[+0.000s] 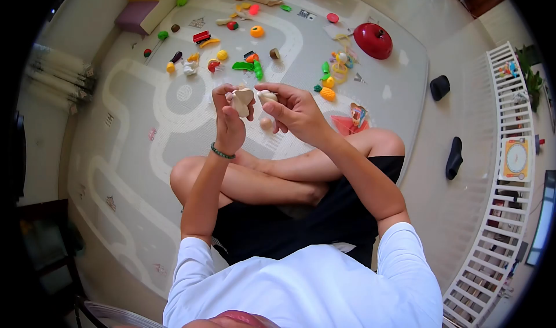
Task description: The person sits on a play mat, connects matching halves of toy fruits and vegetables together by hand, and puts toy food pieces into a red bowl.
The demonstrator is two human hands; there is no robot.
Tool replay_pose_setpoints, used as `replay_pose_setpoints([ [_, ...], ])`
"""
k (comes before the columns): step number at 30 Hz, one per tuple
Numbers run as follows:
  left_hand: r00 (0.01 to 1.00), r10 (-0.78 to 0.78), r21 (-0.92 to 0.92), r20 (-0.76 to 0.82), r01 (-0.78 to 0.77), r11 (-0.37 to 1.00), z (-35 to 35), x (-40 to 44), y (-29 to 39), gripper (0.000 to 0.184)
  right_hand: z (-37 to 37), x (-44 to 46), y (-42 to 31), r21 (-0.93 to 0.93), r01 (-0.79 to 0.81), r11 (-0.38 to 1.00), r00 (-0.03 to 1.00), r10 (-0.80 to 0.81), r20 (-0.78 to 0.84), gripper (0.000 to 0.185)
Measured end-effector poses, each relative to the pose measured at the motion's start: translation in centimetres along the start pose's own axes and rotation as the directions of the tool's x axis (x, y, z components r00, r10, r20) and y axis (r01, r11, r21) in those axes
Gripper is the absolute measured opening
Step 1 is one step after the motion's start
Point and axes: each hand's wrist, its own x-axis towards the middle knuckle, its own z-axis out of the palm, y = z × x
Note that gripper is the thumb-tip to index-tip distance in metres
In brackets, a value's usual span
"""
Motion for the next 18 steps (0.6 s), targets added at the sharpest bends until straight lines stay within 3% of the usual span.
replay_pose_setpoints([
  [2,1.0,0.001,0.004,-0.005,-0.001,1.0,0.3,-0.3,-0.4,0.062,0.1,-0.3,0.4,0.089,-0.014,0.996,1.0,0.014,-0.003,0.051],
  [4,1.0,0.0,0.007,-0.013,0.0,1.0,0.1,-0.3,-0.5,0.063,0.3,-0.2,0.5,0.331,-0.118,0.936,0.992,0.127,-0.004,0.048],
  [7,1.0,-0.022,0.074,-0.015,0.023,0.997,-0.3,-0.2,-0.7,0.069,0.7,0.1,0.3,0.453,-0.167,0.875,0.984,0.179,0.017,0.045],
  [9,0.981,0.196,0.294,0.0,-0.187,0.937,-0.4,0.2,-1.0,0.064,0.5,0.2,0.5,0.386,-0.173,0.906,0.983,0.182,0.013,0.045],
  [13,0.973,0.218,0.388,0.071,-0.228,0.893,-0.7,0.7,-0.2,0.059,0.8,0.6,1.6,0.166,-0.1,0.981,0.994,0.104,-0.014,0.045],
  [18,0.961,0.243,0.439,0.129,-0.275,0.855,-0.9,1.0,0.0,0.051,1.2,1.1,2.2,0.113,-0.027,0.993,1.0,0.029,-0.012,0.047],
])
